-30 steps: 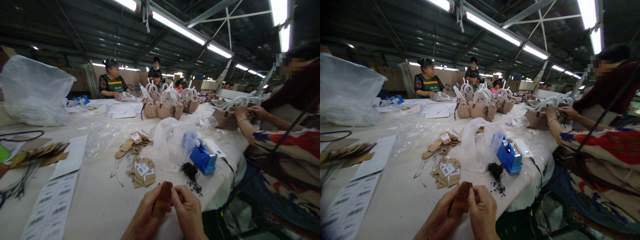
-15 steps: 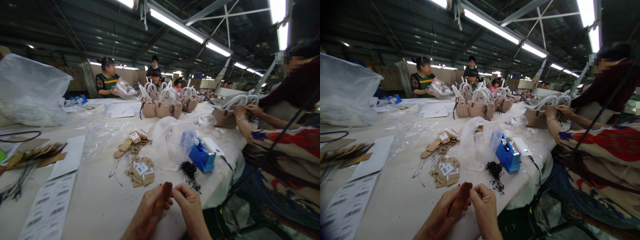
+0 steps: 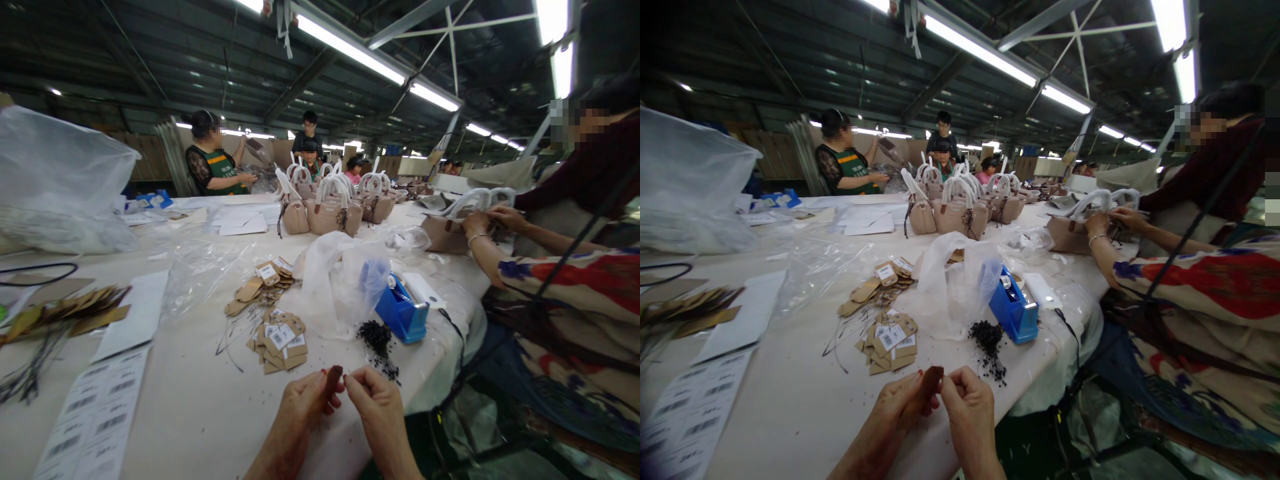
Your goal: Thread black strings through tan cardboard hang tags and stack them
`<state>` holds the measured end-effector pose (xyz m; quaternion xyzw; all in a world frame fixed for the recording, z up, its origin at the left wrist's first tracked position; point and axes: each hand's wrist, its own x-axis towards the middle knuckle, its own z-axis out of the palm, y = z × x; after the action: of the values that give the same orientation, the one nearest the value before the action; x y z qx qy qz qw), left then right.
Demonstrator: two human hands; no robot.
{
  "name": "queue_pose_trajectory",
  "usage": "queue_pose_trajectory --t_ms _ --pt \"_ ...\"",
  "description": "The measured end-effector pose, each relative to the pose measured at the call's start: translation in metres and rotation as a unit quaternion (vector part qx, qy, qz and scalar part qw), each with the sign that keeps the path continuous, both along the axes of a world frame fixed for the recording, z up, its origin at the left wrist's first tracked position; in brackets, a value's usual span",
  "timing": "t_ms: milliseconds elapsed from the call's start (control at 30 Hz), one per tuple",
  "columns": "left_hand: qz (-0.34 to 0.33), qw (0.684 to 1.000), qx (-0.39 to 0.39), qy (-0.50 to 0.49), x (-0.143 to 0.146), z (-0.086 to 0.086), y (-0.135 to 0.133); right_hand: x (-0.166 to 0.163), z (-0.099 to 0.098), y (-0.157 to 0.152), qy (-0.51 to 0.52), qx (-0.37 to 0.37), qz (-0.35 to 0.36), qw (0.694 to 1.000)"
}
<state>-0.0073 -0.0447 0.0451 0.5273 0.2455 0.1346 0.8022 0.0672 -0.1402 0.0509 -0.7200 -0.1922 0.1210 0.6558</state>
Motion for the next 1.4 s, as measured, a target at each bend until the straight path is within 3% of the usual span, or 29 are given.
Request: queue_pose_trajectory --t_ms 167,333,533,700,800,933,1100,1300,1400 --pt "-0.002 1.000 -0.016 -0.013 0.000 -0.001 -0.002 -0.003 0.004 0.001 0.000 0.005 -0.005 1.000" --pt "-0.005 0.990 -0.135 -0.033 0.000 -0.002 -0.001 -0.005 -0.004 0.001 -0.074 -0.042 -0.008 0.996" --pt "-0.009 0.961 -0.272 -0.056 0.001 -0.004 0.001 -0.005 -0.023 -0.001 -0.289 -0.099 -0.049 0.951" --pt "0.002 0.954 -0.293 -0.056 0.001 -0.009 0.001 -0.005 -0.020 0.003 -0.405 -0.102 -0.088 0.904" --pt "-0.002 0.952 -0.300 -0.053 0.001 -0.012 0.000 -0.005 -0.019 0.004 -0.423 -0.105 -0.095 0.895" --pt "0.012 0.961 -0.270 -0.063 0.001 -0.012 -0.001 -0.006 -0.022 0.005 -0.342 -0.103 -0.075 0.931" --pt "0.009 0.979 -0.196 -0.047 0.000 -0.004 -0.004 -0.005 -0.019 0.007 -0.109 -0.060 -0.019 0.992" --pt "0.013 0.999 -0.049 -0.015 0.000 0.002 -0.006 -0.005 0.000 0.007 0.066 0.026 0.003 0.997" --pt "0.002 0.999 -0.032 -0.003 0.001 -0.002 -0.005 -0.005 0.007 0.006 0.118 0.066 0.013 0.991"
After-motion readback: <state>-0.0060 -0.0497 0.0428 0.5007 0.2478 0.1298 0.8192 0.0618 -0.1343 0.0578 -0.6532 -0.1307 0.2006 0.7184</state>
